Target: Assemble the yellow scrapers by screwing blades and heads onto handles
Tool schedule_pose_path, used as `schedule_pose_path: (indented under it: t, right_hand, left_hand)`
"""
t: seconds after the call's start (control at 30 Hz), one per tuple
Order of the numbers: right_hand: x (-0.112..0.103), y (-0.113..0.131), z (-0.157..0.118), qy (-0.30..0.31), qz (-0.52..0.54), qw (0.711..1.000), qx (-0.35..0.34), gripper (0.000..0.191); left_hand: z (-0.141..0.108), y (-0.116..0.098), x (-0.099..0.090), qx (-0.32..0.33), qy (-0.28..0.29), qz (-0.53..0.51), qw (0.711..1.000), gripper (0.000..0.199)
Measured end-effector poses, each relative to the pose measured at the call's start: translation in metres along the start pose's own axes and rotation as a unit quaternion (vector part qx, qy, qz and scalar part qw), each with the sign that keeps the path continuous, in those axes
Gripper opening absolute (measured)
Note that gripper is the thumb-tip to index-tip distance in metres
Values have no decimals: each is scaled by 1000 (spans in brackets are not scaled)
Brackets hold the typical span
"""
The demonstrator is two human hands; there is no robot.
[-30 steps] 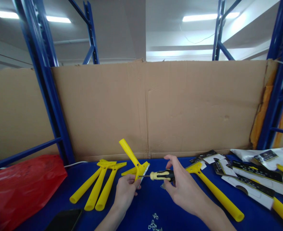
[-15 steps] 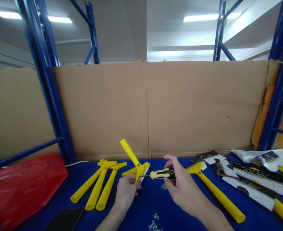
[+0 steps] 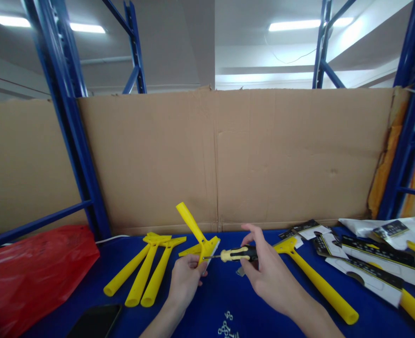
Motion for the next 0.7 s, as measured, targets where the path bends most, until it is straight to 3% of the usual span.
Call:
schedule_pose_path:
  t: [0.23, 0.47, 0.7]
  right_hand:
    - [0, -7, 5, -17, -93, 993, 67, 45]
    - [2, -3, 1, 2, 8, 1000, 1, 44]
    - [0, -3, 5, -9, -78, 997, 28, 38]
  left_hand:
    - [0, 1, 0, 2, 0, 9, 1000, 5]
    - [-1, 0, -1, 1, 1, 10, 1000, 6]
    - [0, -2, -1, -3, -1, 10, 1000, 7]
Point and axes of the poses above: each hand's wrist, its own z-axis towards the middle knuckle, its own x-axis out of the palm, y = z × x, the point moved 1 cm from there along z, towards the middle knuckle, and after that the axes turned 5 degrees about z, right-handed, at the moved point
